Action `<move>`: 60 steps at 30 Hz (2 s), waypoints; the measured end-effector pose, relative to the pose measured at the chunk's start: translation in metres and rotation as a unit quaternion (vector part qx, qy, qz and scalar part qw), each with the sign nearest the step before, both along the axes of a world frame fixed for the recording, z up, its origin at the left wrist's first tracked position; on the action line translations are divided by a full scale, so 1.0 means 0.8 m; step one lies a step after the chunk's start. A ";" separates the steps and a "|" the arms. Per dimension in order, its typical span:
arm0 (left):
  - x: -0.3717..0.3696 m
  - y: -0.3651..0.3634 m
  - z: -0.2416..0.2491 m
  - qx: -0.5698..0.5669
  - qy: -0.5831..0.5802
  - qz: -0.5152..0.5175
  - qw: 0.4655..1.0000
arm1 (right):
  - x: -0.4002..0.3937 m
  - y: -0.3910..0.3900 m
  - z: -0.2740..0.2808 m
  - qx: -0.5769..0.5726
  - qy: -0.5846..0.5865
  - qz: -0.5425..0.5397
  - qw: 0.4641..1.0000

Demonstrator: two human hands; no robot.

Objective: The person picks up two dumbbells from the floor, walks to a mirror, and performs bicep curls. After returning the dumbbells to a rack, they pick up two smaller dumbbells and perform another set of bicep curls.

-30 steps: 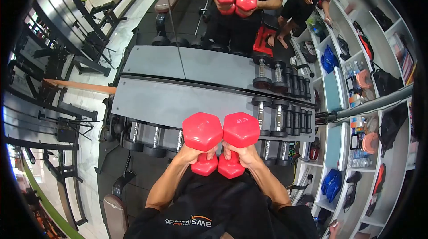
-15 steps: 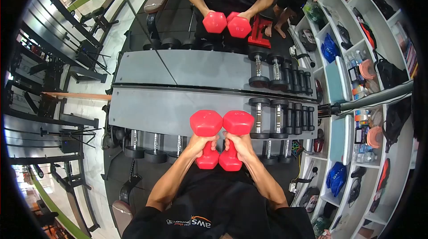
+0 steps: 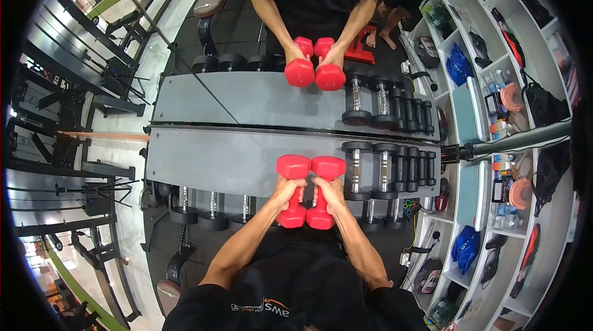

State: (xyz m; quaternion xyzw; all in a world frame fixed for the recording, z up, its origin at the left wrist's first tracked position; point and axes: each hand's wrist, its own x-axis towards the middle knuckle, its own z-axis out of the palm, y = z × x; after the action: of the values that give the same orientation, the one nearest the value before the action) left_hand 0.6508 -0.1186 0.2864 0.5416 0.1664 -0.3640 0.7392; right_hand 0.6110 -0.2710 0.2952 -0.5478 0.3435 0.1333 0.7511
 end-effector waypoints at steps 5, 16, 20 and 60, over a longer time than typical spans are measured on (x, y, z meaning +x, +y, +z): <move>0.006 -0.013 -0.037 0.033 0.046 0.025 0.998 | 0.008 -0.007 -0.039 -0.012 0.051 -0.005 0.999; 0.031 -0.037 -0.071 0.097 0.074 0.040 0.992 | 0.033 -0.015 -0.077 -0.060 0.100 -0.015 0.993; 0.043 -0.048 -0.073 0.108 0.076 0.038 0.991 | 0.045 -0.021 -0.083 -0.071 0.098 -0.016 0.992; 0.078 -0.070 -0.145 0.150 0.093 0.023 0.984 | 0.088 -0.043 -0.156 -0.132 0.157 -0.020 0.979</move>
State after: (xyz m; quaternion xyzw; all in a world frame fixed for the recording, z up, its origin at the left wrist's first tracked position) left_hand 0.7129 -0.1746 0.1701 0.6062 0.2998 -0.3664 0.6390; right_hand 0.6813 -0.3051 0.1702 -0.6069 0.4831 0.1561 0.6115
